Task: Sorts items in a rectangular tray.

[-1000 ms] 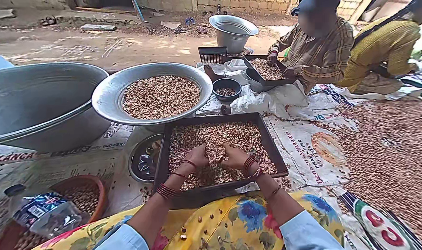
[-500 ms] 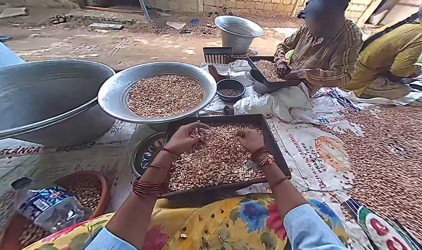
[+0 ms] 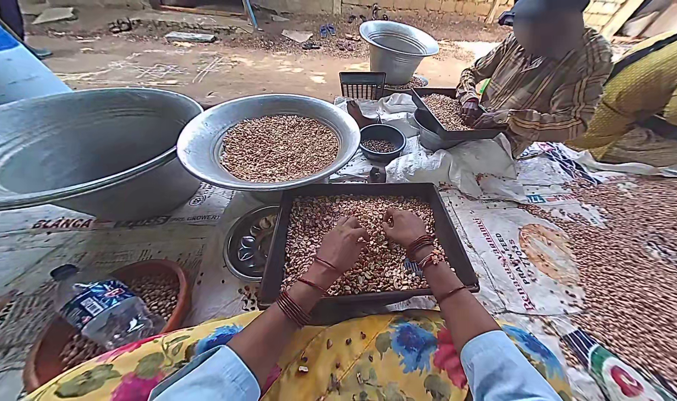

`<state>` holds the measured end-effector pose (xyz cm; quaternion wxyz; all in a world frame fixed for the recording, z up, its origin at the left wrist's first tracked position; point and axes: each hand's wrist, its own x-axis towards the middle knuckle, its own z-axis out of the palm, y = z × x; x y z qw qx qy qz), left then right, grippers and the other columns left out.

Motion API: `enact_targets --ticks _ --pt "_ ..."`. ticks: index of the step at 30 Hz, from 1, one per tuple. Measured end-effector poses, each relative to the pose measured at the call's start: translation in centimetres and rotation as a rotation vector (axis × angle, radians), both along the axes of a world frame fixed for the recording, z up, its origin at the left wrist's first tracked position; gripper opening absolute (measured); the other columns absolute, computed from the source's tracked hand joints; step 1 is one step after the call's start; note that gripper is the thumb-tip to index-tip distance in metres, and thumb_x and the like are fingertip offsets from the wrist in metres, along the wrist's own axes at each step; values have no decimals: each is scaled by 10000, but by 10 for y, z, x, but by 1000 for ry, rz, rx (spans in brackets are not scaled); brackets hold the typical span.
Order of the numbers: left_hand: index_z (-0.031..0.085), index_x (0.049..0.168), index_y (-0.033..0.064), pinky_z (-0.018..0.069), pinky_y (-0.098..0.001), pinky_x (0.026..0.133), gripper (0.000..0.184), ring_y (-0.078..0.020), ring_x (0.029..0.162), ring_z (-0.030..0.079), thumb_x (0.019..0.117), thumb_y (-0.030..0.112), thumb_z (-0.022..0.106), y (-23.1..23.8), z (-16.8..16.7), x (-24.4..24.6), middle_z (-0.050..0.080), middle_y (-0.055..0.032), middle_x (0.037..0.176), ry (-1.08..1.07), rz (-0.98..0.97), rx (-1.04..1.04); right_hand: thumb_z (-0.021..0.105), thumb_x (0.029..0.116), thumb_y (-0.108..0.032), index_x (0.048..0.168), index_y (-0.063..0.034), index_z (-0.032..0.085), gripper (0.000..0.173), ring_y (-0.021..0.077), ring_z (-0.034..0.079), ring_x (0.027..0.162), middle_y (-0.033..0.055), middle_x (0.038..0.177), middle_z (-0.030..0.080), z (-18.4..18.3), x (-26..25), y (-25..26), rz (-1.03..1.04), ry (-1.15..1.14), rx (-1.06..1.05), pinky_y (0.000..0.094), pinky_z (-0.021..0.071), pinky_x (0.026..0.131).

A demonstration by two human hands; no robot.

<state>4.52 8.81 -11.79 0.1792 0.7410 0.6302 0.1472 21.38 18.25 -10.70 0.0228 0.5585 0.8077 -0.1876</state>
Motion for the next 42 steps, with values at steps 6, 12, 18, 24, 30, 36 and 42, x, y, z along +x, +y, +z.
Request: enact_targets --ticks 6,12,18,24,30,36,42 --pt "750 1139 56 498 -489 1011 225 -316 1170 635 984 171 634 4 -8 -7 684 -172 1203 -126 2 -13 587 990 -361 1268 -61 656 415 361 631 1197 188 1243 678 1 3 -4 -1 -22 -41 612 456 968" --pt "603 1089 -3 543 -223 615 246 -52 623 610 974 30 389 6 3 -48 648 8 835 -908 76 -300 609 970 -180 1062 -86 625 132 -41 493 582 -104 774 601 22 28 -29 445 784 -417 155 419 537" --pt "770 1098 59 514 -492 891 168 -235 910 685 975 151 701 3 23 -48 748 -110 984 -65 -212 -468 634 991 -192 1139 -52 681 209 16 566 705 -12 893 663 33 36 -32 391 629 -203 224 485 675" --pt "772 1100 49 495 -576 954 194 -333 1004 693 950 166 732 0 16 -31 742 -167 1035 70 -208 -521 606 1023 -235 1216 -88 691 258 235 645 834 101 969 700 24 25 -29 333 264 -158 488 511 818" --pt "738 1065 -22 488 -585 929 284 -358 993 670 980 247 707 2 23 -39 715 -204 1012 100 -166 -490 595 1034 -253 1248 -98 681 278 286 663 895 132 1019 708 25 26 -29 332 184 -160 536 502 865" --pt "737 1104 6 492 -558 908 239 -330 960 670 1015 210 649 1 33 -55 716 -188 1006 76 -157 -415 587 1041 -245 1249 -82 679 280 300 679 941 137 1051 719 25 26 -28 326 142 -168 552 501 896" --pt "776 1081 40 488 -618 943 198 -382 1040 682 951 179 720 -1 15 -26 734 -197 1055 149 -219 -536 592 1035 -232 1253 -82 676 278 315 664 949 151 1044 705 23 22 -32 341 117 -170 560 492 893"
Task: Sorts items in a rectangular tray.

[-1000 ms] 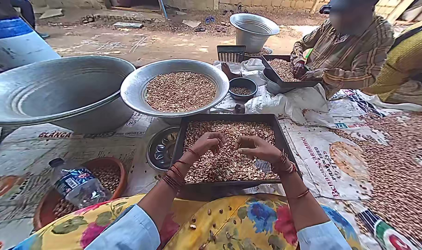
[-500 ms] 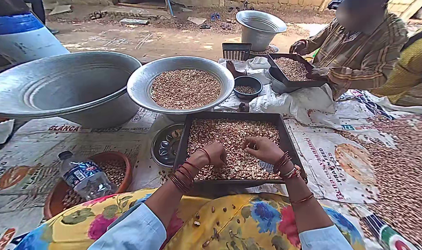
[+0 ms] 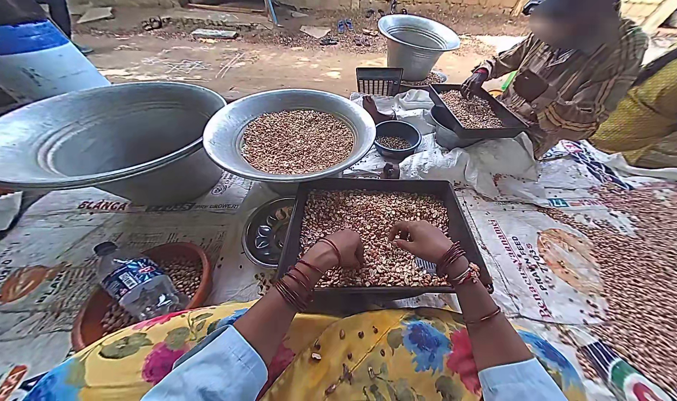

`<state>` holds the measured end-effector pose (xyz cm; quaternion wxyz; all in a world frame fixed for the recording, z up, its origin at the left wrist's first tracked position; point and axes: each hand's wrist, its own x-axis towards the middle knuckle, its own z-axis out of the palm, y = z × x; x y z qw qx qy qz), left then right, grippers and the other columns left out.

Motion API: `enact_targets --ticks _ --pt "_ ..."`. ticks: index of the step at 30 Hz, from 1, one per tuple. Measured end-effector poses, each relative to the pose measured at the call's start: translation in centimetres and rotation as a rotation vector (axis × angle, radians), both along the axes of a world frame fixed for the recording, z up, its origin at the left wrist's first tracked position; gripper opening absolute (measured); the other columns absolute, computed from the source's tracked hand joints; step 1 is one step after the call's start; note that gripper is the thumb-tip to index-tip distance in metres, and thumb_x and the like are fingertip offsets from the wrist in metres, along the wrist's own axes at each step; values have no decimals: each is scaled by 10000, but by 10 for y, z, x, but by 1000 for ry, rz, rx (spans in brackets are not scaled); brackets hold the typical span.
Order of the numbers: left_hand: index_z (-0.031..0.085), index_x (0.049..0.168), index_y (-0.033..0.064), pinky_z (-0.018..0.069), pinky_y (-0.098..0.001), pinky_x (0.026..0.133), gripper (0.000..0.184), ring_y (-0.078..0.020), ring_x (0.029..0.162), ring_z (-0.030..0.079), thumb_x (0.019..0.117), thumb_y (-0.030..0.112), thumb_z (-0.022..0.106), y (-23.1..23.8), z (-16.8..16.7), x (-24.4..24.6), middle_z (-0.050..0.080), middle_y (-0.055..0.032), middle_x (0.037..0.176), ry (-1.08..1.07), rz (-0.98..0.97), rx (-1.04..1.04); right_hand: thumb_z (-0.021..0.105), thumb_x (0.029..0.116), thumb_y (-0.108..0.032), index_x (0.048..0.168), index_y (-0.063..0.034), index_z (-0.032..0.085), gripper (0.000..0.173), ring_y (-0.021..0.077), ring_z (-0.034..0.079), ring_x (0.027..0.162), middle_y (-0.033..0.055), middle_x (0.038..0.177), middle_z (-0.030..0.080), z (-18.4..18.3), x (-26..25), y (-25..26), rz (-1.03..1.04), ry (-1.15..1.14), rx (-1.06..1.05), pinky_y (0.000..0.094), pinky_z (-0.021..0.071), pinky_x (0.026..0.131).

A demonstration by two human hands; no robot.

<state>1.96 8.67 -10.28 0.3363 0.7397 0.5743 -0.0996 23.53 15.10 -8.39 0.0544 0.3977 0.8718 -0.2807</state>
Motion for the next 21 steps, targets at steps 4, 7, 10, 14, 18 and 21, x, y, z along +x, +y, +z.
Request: enact_targets --ticks 4,7,10,14,18,21 --pt "766 1058 23 496 -603 897 189 -364 958 680 933 163 744 0 1 -4 725 -194 988 -19 -57 21 593 1038 -247 1266 -93 677 288 325 677 981 151 1068 715 -1 2 2 -11 -13 3 573 494 910" --pt "751 1025 0 542 -391 798 186 -167 782 670 1013 145 635 -6 23 -27 727 -89 881 -288 -69 -53 604 1034 -244 1272 -93 670 290 297 681 979 134 1113 715 -3 5 6 -53 11 -16 550 501 918" --pt "741 1064 27 624 -299 819 280 -120 871 762 1036 153 492 -16 38 -54 786 -15 981 -741 -10 -349 632 1023 -246 1359 -73 611 379 348 645 1132 184 1275 653 -5 11 13 -142 -3 -6 568 480 997" --pt "665 1244 6 575 -472 820 343 -277 865 714 1049 282 604 -4 32 -70 719 -180 1022 -2 306 -124 672 986 -287 1518 -119 467 594 424 531 1338 233 1501 494 -10 15 19 -397 -204 44 632 441 1049" --pt "626 1225 -86 470 -654 944 530 -443 1107 640 965 367 719 6 -8 -43 658 -297 1160 278 209 -213 726 954 -294 1589 -31 299 809 450 542 1322 278 1480 493 -24 1 15 -345 -298 8 620 446 1059" --pt "564 1248 -135 462 -656 946 538 -469 1112 624 962 293 719 7 -16 -13 629 -333 1166 99 179 -151 704 959 -265 1613 -3 221 854 457 547 1312 293 1442 531 -26 -20 -2 -216 -264 -41 616 437 1063"
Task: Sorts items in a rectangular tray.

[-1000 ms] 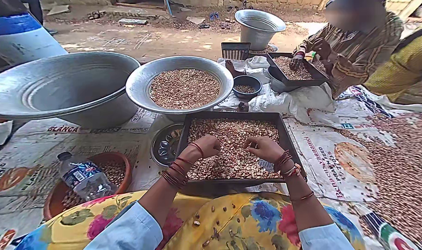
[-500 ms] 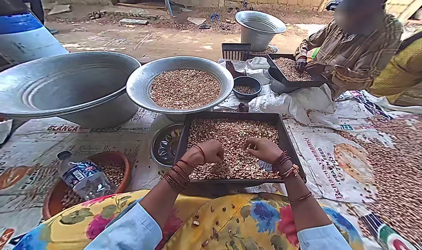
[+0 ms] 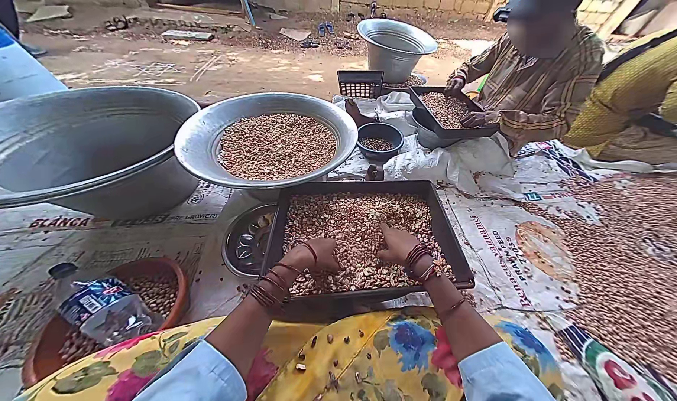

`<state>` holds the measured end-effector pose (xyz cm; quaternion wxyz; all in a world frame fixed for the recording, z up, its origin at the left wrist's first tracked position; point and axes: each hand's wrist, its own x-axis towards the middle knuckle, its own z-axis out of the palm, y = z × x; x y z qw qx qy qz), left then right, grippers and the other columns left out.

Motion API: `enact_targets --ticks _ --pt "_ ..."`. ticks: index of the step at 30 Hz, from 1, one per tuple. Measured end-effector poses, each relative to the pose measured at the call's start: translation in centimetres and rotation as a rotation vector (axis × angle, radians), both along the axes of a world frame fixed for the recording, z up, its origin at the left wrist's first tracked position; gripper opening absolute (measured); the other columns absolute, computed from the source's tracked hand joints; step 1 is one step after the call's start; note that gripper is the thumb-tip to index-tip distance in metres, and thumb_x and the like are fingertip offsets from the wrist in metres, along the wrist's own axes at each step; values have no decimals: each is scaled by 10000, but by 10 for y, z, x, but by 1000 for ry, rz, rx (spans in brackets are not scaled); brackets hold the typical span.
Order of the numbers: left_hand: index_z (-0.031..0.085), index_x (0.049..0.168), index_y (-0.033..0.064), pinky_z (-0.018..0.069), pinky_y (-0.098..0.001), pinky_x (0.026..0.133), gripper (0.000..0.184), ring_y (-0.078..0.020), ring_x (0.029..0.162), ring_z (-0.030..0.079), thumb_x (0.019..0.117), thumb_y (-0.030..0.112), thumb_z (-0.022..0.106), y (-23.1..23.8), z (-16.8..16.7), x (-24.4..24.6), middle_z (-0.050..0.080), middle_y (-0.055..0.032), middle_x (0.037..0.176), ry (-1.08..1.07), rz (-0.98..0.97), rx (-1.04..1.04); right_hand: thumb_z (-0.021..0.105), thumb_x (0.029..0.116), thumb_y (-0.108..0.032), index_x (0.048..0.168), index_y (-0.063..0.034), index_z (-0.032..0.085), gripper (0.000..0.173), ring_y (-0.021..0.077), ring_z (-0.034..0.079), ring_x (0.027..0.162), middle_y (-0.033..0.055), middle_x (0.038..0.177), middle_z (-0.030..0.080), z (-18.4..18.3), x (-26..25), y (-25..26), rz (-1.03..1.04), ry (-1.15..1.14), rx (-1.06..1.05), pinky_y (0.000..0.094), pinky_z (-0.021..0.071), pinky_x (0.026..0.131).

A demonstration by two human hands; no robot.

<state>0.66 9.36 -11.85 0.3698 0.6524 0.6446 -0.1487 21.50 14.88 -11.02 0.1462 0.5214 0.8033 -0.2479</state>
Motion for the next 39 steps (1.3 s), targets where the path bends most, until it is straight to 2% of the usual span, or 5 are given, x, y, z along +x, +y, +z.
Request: enact_targets --ticks 7,11,16,30,39 --pt "347 1468 19 562 -360 784 583 -174 949 637 950 -8 613 -16 -10 21 587 -140 1188 -962 729 135 548 967 16 1538 -18 415 587 320 542 1343 243 1510 494 18 -4 -19 130 645 -131 478 428 1109" --pt "488 1265 17 582 -266 739 388 -83 827 659 910 -138 509 -13 17 10 634 -36 988 -1185 781 286 627 998 -97 1275 -58 636 280 122 688 817 93 1210 682 28 23 4 -77 842 -20 311 583 698" --pt "588 1309 59 512 -210 709 438 -41 820 617 920 -125 507 -11 48 -13 662 -45 1081 -961 500 503 617 989 -170 1212 -138 738 256 364 660 1153 151 1177 728 19 58 46 -275 133 272 607 472 974" --pt "723 1226 88 495 -539 1007 259 -332 1140 660 1025 136 566 -6 20 6 689 -161 1227 -267 176 733 623 989 -229 1282 -109 691 324 403 598 1266 204 1337 649 8 46 50 -237 -93 203 631 446 1015" --pt "726 1246 124 517 -537 954 280 -390 1209 606 1056 166 524 22 -5 35 645 -209 1260 -120 84 827 663 960 -87 1034 -42 713 100 -24 630 677 -73 865 719 34 52 16 96 989 -217 171 542 644"
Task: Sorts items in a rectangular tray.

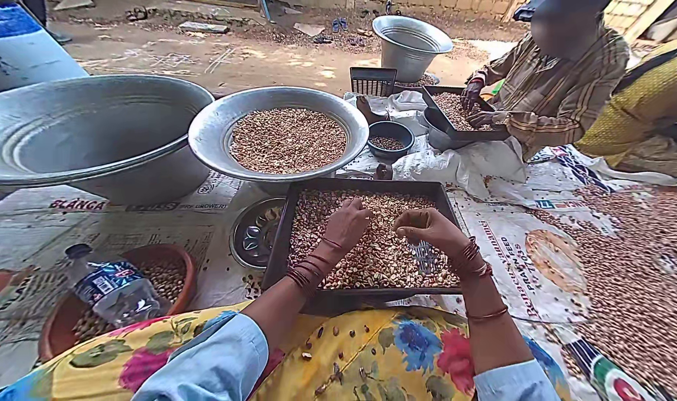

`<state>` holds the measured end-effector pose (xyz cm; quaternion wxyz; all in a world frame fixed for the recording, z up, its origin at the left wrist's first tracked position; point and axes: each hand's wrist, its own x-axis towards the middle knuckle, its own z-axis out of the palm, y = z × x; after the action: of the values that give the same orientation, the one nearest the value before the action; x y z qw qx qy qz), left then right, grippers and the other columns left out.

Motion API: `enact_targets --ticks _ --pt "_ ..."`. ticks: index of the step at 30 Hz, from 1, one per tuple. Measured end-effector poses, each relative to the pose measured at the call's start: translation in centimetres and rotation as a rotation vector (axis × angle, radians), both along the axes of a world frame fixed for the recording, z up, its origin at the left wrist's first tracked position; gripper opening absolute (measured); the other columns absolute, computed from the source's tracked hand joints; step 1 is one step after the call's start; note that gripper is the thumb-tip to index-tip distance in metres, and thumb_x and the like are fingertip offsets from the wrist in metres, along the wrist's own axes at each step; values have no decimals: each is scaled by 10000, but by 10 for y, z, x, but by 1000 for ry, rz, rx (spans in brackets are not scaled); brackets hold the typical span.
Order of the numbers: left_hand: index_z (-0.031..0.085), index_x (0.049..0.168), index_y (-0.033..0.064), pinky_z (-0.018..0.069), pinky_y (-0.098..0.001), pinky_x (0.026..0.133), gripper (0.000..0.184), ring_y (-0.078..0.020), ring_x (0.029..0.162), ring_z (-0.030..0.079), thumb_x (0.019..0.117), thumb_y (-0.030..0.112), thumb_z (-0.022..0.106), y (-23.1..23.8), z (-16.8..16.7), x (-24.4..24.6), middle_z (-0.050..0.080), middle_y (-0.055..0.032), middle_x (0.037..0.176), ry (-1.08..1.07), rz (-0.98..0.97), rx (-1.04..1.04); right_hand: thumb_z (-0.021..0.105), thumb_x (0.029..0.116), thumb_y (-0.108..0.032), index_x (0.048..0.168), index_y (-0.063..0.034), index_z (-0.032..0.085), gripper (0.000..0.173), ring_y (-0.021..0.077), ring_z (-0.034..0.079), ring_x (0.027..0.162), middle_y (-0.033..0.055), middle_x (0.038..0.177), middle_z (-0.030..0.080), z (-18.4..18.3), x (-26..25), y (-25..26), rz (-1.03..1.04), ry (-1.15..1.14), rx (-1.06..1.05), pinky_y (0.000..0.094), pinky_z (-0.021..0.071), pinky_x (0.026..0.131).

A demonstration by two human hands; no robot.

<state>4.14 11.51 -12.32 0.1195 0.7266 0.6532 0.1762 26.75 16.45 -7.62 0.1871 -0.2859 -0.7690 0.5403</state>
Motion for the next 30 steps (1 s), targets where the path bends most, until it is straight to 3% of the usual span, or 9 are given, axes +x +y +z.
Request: enact_targets --ticks 5,8,10,14,19,24,26,28,30 --pt "727 1193 88 513 -534 963 254 -366 1197 617 1032 190 558 2 -1 -3 649 -193 1241 -12 15 -22 667 994 -279 1159 -118 755 247 295 666 1117 116 1142 736 -15 -11 11 -177 -758 300 572 469 984" --pt "733 1124 41 525 -476 911 211 -262 964 674 993 179 641 2 2 -19 710 -134 1054 -320 38 -53 661 992 -298 1188 -146 746 262 337 655 1146 132 1183 723 -19 -23 5 -155 -927 326 602 463 966" --pt "720 1050 40 542 -288 794 120 -77 792 645 985 117 656 -3 13 -36 705 -11 900 -670 -95 -199 664 990 -301 1205 -137 735 280 358 654 1136 153 1186 715 -20 -31 2 -146 -967 338 614 464 949" --pt "736 1047 102 602 -239 786 188 -43 795 713 985 129 561 -14 33 -62 751 85 891 -1026 -524 -474 628 992 -290 1223 -123 718 299 374 646 1163 169 1211 704 -26 -38 1 -127 -1024 347 631 468 940" --pt "691 1110 32 549 -196 659 142 -15 666 636 1034 86 583 -15 43 -67 693 36 818 -775 -121 -320 619 1004 -287 1215 -84 713 307 370 648 1162 177 1208 703 -16 -35 -8 -59 -968 331 626 462 958" --pt "688 1263 84 526 -541 913 307 -297 930 697 1041 282 612 -10 26 -85 722 -166 1064 -180 81 -451 652 957 -128 1208 -19 658 274 16 648 828 17 1065 711 -6 -24 -23 363 -212 19 228 550 748" --pt "692 1258 76 527 -582 911 367 -351 955 709 1030 356 626 -13 25 -91 726 -195 1077 -20 165 -565 661 991 -167 1283 -41 631 320 107 659 814 70 1065 711 2 -18 -20 297 -419 85 308 550 743" --pt "680 1247 8 480 -633 974 469 -415 1078 674 1012 412 641 -16 30 -90 695 -252 1152 122 223 -742 668 1009 -277 1334 -29 622 410 360 678 1050 218 1168 698 3 -15 -15 141 -849 196 555 504 951" --pt "694 1154 -45 501 -616 919 505 -393 1002 683 988 431 671 -18 21 -86 701 -250 1081 190 189 -885 677 996 -360 1315 18 628 498 448 612 1215 290 1269 645 -10 -14 -10 68 -1135 179 644 438 1036"
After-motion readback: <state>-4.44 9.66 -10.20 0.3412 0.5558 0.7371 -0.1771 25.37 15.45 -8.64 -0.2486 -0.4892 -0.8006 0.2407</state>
